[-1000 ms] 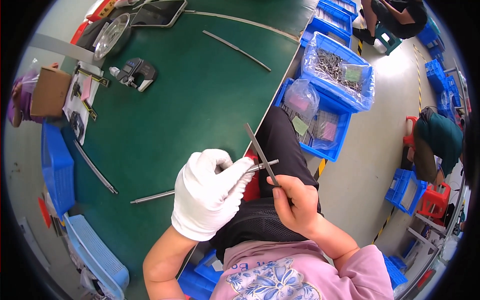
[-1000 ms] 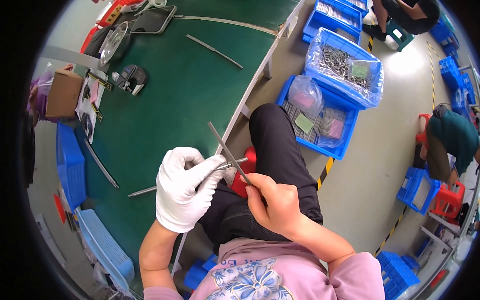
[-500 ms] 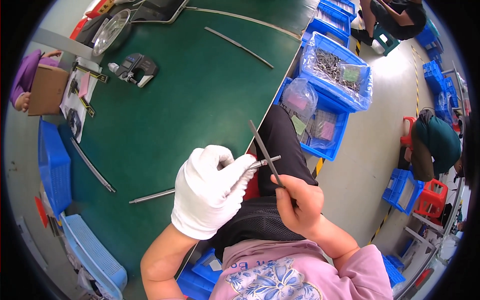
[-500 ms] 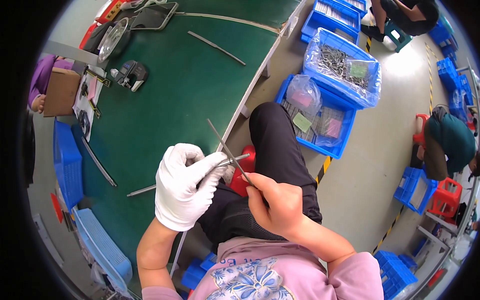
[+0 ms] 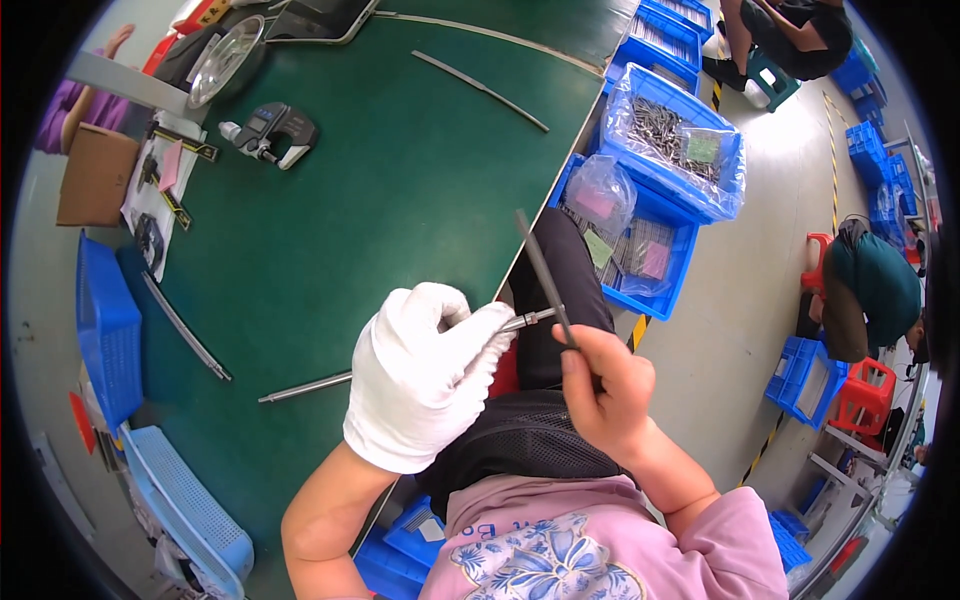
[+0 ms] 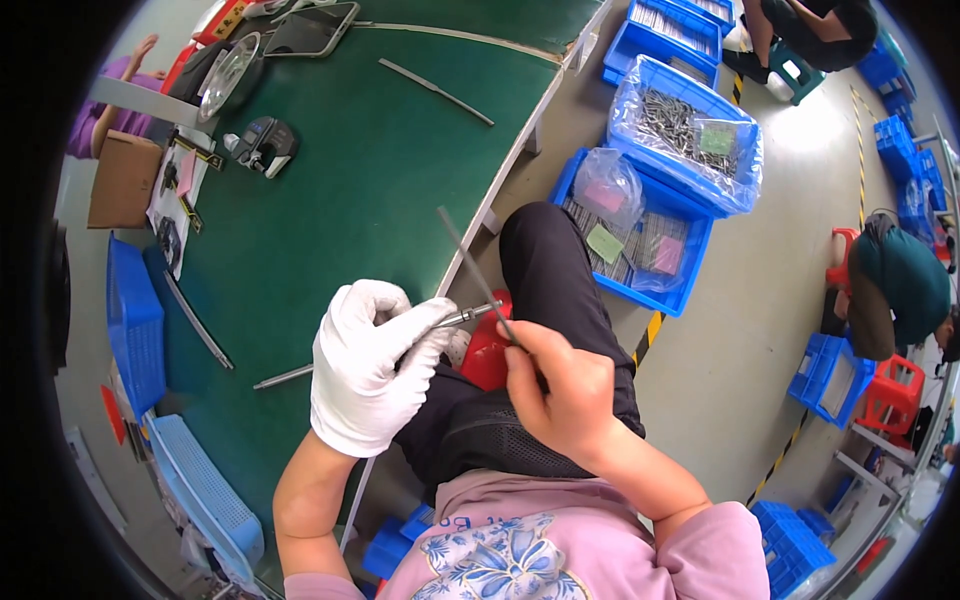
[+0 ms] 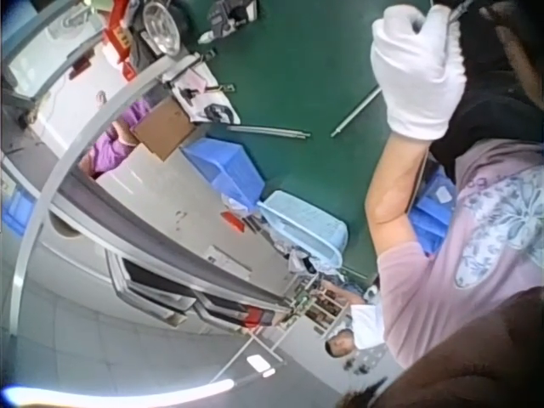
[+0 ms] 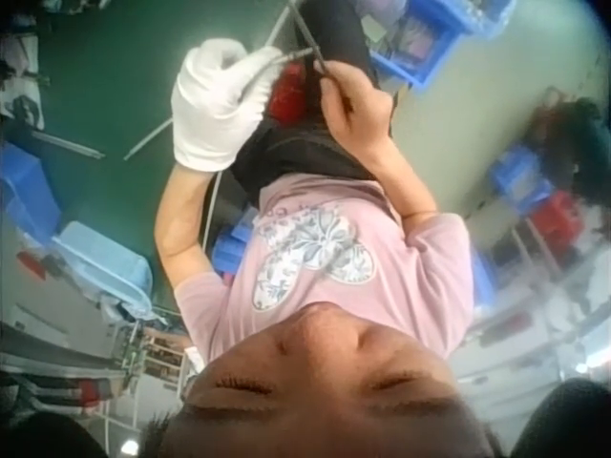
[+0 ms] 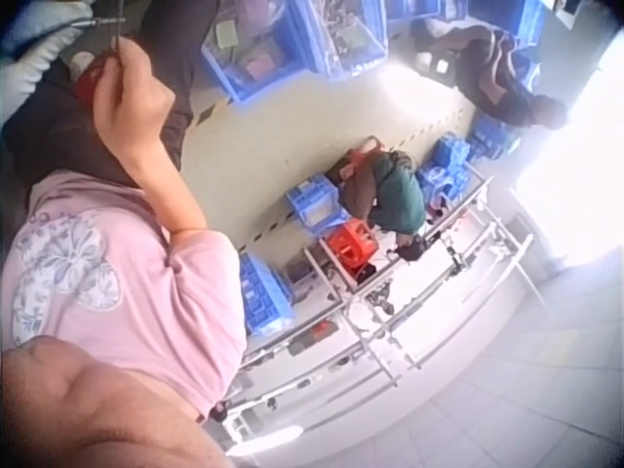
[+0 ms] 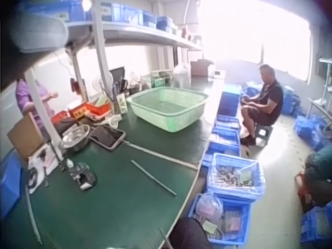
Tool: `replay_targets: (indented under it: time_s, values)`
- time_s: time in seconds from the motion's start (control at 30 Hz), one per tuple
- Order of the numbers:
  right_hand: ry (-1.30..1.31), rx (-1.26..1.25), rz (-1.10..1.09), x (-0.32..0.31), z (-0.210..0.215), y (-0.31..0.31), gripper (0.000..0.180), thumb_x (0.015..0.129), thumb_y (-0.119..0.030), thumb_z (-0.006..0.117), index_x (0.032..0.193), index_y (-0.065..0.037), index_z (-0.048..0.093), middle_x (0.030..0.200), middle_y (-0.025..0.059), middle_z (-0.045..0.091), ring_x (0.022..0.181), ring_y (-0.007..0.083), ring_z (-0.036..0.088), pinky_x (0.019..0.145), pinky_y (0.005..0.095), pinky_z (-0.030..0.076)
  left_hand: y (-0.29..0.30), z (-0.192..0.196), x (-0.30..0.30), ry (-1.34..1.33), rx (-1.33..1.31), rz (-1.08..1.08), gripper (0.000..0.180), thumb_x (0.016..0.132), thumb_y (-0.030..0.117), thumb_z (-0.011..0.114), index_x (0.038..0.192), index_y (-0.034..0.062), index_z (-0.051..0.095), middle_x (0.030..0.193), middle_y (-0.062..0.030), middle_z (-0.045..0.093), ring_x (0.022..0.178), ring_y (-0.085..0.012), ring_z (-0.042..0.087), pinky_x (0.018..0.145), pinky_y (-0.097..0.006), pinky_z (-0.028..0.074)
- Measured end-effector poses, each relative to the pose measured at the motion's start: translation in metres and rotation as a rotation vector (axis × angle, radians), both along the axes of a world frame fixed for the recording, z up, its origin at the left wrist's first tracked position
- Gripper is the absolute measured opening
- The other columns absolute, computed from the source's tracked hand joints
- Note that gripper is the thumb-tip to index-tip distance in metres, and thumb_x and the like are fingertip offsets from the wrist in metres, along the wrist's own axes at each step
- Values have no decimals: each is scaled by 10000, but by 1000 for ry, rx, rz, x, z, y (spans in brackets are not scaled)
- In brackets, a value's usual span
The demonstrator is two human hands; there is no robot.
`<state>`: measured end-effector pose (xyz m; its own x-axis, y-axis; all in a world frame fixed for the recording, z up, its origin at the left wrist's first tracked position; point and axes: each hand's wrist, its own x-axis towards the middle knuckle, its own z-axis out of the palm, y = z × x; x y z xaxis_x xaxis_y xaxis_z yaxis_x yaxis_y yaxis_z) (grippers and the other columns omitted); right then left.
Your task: Measuring the diameter of metal rods with a micrometer and filing the ends.
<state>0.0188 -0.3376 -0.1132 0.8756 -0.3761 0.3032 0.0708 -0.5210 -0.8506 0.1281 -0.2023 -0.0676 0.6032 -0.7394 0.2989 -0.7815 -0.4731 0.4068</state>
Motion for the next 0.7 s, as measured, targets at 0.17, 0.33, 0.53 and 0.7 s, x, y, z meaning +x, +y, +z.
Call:
replay_targets:
  time_s: [0.17,0.33,0.53,0.7]
  values:
    - [-26,222,-141,4,1,-5,194,693,36,571,881,6,538,431,-29,385,364,7,347,365,164,249,0,0,0,-12,-17,-11,201,607,102,662,801,106,608,681,-20,431,562,-184,431,462,-300,357]
    - [72,301,-29,27,5,-8,192,659,-40,658,804,2,540,426,-48,356,372,-2,300,362,163,213,1,-2,1,-4,-29,-5,175,612,104,661,779,104,607,662,-17,429,550,-184,429,455,-299,357]
    - [94,397,24,29,5,-11,117,694,-44,625,767,-1,544,432,-33,415,377,-4,350,362,167,237,0,2,-1,64,-33,13,232,564,31,664,784,96,622,645,-21,433,561,-182,436,488,-284,356]
    - [128,343,94,28,14,-20,106,681,-7,578,785,-3,558,421,-34,415,358,2,349,362,168,252,0,4,0,81,-17,6,224,573,42,661,787,93,620,647,-25,433,565,-188,439,489,-287,358]
